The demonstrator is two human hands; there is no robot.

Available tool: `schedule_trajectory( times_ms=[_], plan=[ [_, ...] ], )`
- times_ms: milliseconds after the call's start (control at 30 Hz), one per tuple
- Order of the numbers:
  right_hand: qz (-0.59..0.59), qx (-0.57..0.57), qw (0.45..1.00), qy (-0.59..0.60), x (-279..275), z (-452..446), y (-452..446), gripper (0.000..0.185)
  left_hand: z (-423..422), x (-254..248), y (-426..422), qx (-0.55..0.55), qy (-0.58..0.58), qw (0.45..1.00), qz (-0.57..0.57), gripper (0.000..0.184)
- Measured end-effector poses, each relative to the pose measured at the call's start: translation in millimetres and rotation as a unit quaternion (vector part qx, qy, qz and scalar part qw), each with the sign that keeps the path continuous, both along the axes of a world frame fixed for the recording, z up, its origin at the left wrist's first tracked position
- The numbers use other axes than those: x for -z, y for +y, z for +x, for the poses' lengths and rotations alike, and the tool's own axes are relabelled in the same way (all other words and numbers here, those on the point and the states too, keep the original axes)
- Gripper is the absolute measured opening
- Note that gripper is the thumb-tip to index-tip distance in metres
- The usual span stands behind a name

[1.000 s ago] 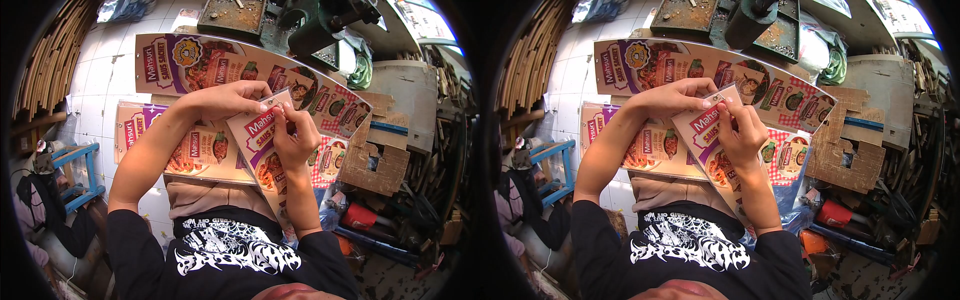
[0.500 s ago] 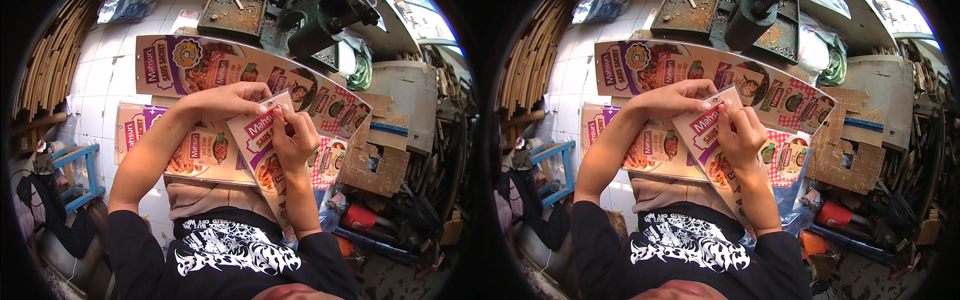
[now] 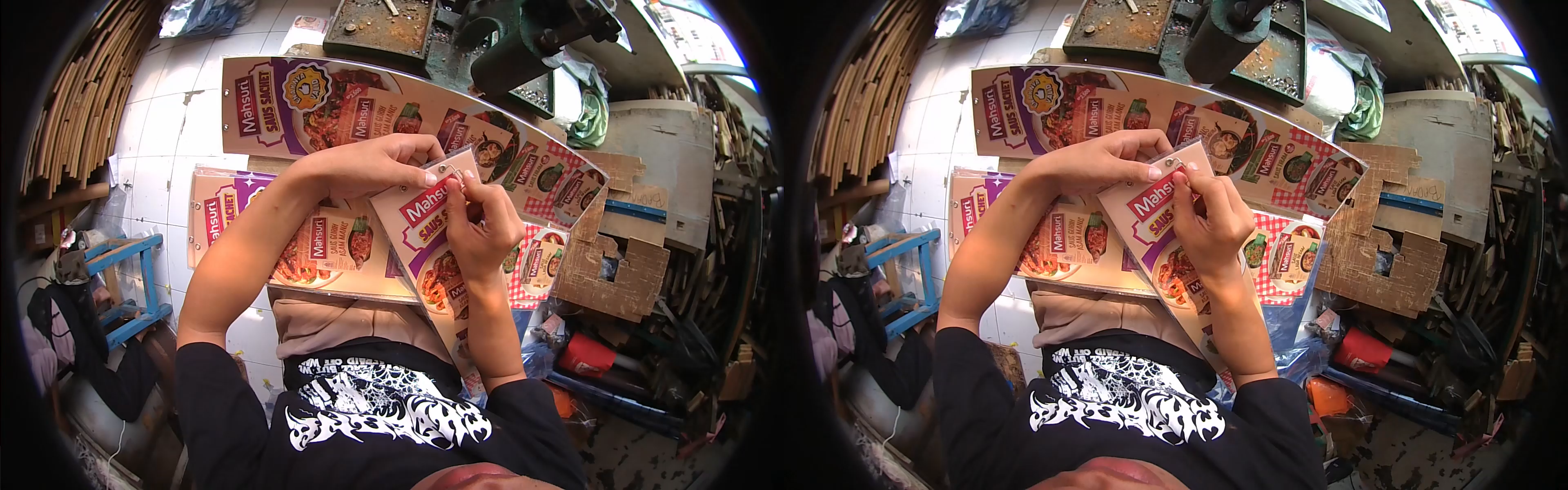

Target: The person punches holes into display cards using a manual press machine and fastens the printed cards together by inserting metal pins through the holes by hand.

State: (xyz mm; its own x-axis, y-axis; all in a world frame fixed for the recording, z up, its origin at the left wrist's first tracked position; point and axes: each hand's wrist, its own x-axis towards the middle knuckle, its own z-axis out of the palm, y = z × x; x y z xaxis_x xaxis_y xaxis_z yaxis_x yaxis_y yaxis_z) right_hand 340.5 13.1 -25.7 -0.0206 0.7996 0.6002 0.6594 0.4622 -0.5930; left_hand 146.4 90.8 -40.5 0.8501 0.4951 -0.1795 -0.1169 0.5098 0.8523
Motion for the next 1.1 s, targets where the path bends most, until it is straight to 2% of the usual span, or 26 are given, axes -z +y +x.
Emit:
schedule_trajectory(
  times_ms=[733,1100],
  plan=[
    [-0.012,-0.022,1.0,-0.002,-0.3,2.6,-2.5,0.023,-1.0,0.8,-0.9,0.0,-0.005,1.0,0.001,0.033],
    [-0.012,-0.014,1.0,0.008,2.4,3.2,-1.3,0.02,0.3,-1.2,-0.8,-0.004,0.011,1.0,0.004,0.031]
  ],
)
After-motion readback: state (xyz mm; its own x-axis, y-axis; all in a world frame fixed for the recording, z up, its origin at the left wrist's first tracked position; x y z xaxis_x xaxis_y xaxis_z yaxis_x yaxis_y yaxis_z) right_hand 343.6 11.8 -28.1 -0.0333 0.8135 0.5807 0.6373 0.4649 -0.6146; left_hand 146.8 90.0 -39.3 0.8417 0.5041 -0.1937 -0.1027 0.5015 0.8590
